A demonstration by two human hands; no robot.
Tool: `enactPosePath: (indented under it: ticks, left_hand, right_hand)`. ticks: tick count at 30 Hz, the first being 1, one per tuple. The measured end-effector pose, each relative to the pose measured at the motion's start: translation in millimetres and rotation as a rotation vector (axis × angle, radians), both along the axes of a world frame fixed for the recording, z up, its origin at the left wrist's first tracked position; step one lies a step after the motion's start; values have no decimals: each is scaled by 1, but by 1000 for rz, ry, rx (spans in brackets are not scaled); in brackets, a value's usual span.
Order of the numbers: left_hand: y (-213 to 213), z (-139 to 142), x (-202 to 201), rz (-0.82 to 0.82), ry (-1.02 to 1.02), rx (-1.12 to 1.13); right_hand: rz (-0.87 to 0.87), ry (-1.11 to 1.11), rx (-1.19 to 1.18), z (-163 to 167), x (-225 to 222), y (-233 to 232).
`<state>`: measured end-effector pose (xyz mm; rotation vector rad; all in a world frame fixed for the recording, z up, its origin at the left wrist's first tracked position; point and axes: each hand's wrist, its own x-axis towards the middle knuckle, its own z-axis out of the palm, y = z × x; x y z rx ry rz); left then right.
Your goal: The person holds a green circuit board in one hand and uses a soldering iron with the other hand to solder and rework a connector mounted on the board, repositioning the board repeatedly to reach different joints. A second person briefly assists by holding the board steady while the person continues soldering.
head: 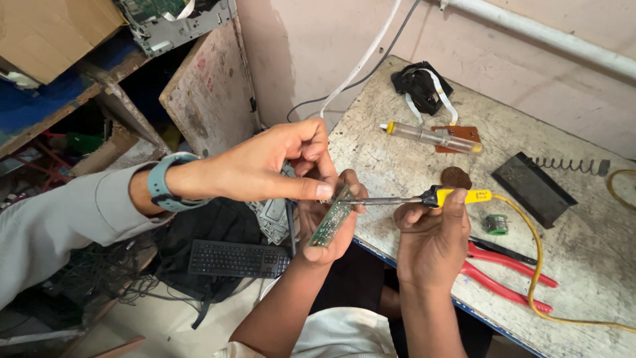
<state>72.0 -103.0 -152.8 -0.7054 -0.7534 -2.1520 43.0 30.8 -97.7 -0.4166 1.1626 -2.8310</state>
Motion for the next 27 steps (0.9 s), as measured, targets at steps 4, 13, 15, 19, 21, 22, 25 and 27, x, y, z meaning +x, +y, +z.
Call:
enactPosePath:
  ticks: [4, 13, 15, 19, 21, 22, 25, 27]
  left_hand:
    - [0, 1, 1, -6, 1, -2]
    - [1, 5, 1, -55, 23, 34]
    - [2, 5, 2, -56, 16, 42]
    - [2, 4, 3, -71, 13, 42]
    - [2, 4, 2, -76, 18, 40]
    - [2, 4, 2, -71, 13, 37]
    - [2, 4, 3, -62, 7, 26]
    - [2, 4, 3, -60, 14, 21]
  right_hand:
    - [-4, -37, -64, 0, 1, 2]
    - [9, -26, -56, -1, 1, 3]
    - [7, -22, -48, -2, 1, 3]
    - [4, -14, -36, -1, 2, 3]
    - [10, -21, -44, 0, 2, 3]
    - [14, -25, -48, 0, 3, 4]
    - [5, -16, -39, 1, 3, 4]
    - [1, -32, -41, 1, 3, 4]
